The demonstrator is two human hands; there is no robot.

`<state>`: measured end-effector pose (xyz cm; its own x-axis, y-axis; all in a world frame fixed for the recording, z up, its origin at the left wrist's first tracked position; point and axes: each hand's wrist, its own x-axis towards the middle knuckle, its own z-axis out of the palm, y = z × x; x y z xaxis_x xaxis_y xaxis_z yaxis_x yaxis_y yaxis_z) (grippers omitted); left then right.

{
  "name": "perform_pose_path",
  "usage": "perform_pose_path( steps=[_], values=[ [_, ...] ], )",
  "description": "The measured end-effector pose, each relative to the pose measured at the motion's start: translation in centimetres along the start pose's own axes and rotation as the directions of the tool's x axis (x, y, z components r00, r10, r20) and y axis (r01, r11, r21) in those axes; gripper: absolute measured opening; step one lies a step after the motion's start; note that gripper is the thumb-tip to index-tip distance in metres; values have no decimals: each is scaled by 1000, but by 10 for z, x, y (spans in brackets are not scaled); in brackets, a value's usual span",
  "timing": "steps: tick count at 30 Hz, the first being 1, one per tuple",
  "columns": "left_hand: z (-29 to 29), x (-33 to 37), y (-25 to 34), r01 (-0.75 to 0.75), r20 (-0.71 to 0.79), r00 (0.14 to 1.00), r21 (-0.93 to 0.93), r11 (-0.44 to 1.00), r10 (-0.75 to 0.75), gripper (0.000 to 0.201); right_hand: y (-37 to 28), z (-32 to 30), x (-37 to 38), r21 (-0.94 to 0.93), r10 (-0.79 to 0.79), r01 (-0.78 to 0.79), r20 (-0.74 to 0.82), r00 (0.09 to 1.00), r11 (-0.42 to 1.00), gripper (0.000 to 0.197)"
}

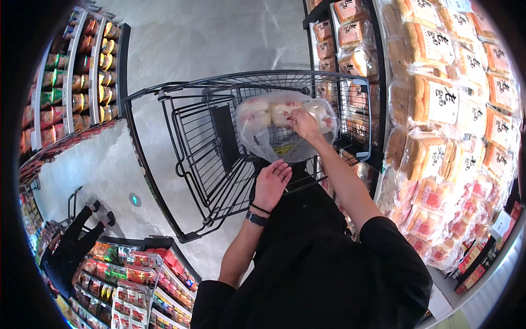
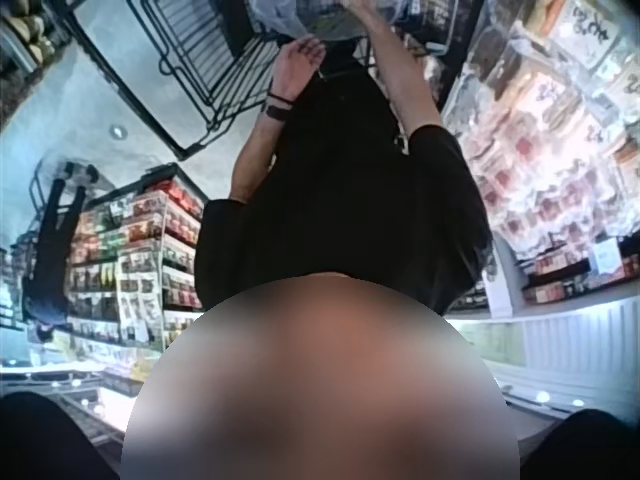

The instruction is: Sort and arrange bags of bread from a cart onto supermarket shelves.

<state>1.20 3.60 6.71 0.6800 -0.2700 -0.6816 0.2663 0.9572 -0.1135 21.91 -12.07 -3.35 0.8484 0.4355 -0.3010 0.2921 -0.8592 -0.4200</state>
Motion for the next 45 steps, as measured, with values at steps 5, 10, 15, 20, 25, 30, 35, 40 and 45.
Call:
perform_pose_path(
  steps=[5,10,15,20,25,30,35,40,45],
  values=[
    [-3,-7,-3,-27,19,999,-20,999,27,37,-20,-60,-51,309,218,-226,62,974,924,27],
    [-22,-19,-11,-134,-92,987,8,991,134,41,-27,-111,-137,618,211,-129,-60,976,775,31],
    [-43,-20,-44,-162,-172,965,193,968,196,42,-54,-185,-256,915,185,-118,48,982,385,32],
    [-25,-35,-119,-56,386,920,304,951,-70,43,-32,-219,-391,996,231,64,-47,972,-68,28],
    [-10,-82,-217,-26,316,941,424,905,-122,53,20,-216,-512,907,441,231,-57,896,-353,33],
    [-9,-131,-324,154,288,900,493,856,-328,55,75,-183,-626,897,442,275,-102,891,-346,38],
    [-14,-178,-404,196,230,882,613,766,-411,59,59,-201,-701,841,747,518,-242,619,-157,45],
    [-11,-204,-452,173,233,874,670,722,-425,59,75,-180,-747,884,825,370,-422,376,284,50],
    [-22,-199,-472,289,180,838,656,697,-516,59,75,-170,-774,805,778,9,-577,247,594,31]
  ],
)
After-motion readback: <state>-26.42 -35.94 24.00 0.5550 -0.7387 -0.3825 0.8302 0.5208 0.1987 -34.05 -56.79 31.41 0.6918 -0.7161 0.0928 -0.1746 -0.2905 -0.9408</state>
